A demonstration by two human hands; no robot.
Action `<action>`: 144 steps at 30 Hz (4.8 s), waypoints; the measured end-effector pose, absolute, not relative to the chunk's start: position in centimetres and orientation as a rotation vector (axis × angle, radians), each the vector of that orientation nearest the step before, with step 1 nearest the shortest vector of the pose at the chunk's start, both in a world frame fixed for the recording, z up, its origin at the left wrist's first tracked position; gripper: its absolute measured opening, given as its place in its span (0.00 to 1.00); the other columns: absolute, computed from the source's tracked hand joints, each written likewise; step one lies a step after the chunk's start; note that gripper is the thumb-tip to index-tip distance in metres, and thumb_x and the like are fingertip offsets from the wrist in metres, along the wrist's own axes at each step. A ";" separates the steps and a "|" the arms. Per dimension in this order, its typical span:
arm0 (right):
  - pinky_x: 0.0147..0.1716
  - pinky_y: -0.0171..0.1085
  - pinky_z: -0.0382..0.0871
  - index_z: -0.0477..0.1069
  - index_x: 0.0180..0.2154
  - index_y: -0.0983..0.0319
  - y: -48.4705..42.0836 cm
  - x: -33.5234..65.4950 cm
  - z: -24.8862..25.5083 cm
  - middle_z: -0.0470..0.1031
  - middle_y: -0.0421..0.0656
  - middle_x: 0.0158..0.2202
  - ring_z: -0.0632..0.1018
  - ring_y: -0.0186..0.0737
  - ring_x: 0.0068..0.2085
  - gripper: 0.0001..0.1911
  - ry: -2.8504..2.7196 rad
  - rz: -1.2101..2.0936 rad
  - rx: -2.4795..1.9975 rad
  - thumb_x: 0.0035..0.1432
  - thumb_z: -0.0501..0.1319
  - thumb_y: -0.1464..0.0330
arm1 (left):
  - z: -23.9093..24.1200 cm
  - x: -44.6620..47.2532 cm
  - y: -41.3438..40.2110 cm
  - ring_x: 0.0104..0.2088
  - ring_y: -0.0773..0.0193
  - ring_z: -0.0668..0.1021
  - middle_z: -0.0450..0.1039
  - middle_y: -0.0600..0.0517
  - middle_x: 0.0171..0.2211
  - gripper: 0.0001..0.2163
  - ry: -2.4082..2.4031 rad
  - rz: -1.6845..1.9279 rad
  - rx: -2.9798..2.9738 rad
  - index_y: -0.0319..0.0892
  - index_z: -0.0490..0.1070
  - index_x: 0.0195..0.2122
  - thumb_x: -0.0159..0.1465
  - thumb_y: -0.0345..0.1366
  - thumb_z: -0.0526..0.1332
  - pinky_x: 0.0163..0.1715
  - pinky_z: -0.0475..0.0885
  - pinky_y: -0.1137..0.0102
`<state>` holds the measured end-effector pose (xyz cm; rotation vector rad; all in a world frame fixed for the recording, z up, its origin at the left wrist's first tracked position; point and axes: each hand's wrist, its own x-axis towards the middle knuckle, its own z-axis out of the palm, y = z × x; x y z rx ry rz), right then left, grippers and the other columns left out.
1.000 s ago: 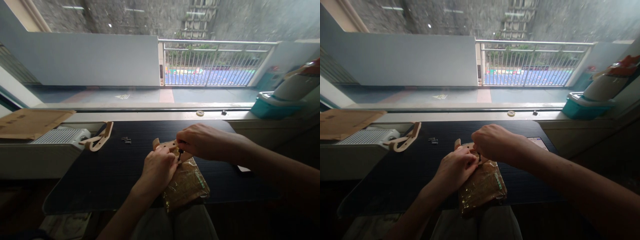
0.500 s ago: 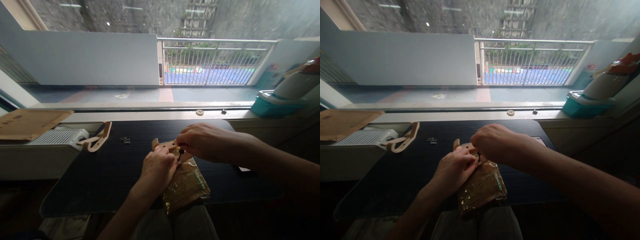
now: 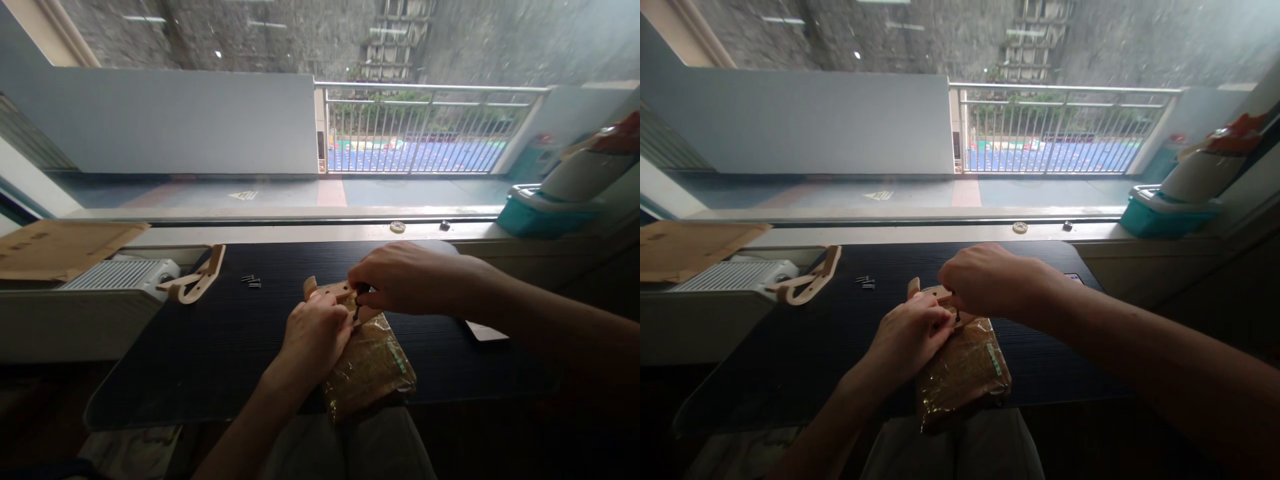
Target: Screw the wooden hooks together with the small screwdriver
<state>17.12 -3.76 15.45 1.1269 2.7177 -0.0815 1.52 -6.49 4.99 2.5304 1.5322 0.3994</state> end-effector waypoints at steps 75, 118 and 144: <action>0.23 0.35 0.50 0.74 0.30 0.65 -3.5 16.6 14.9 0.74 0.43 0.24 0.70 0.34 0.25 0.07 2.586 -0.006 1.059 0.53 0.57 0.74 | 5.2 1.6 -6.4 0.38 0.61 0.74 0.73 0.49 0.36 0.13 1.543 0.328 2.538 0.43 0.74 0.25 0.63 0.38 0.54 0.36 0.67 0.68; 0.23 0.33 0.52 0.72 0.30 0.66 -3.7 16.3 14.5 0.73 0.41 0.26 0.66 0.30 0.24 0.07 2.690 -0.191 0.966 0.57 0.56 0.76 | 4.7 1.5 -6.4 0.40 0.61 0.73 0.72 0.50 0.37 0.10 1.534 0.360 2.490 0.44 0.73 0.26 0.62 0.37 0.56 0.38 0.66 0.68; 0.24 0.34 0.51 0.72 0.29 0.64 -3.7 17.0 14.8 0.73 0.42 0.25 0.69 0.33 0.26 0.10 2.649 -0.160 1.051 0.59 0.54 0.73 | 4.7 1.5 -6.3 0.39 0.60 0.73 0.72 0.50 0.36 0.11 1.528 0.327 2.525 0.44 0.73 0.26 0.62 0.37 0.55 0.35 0.66 0.68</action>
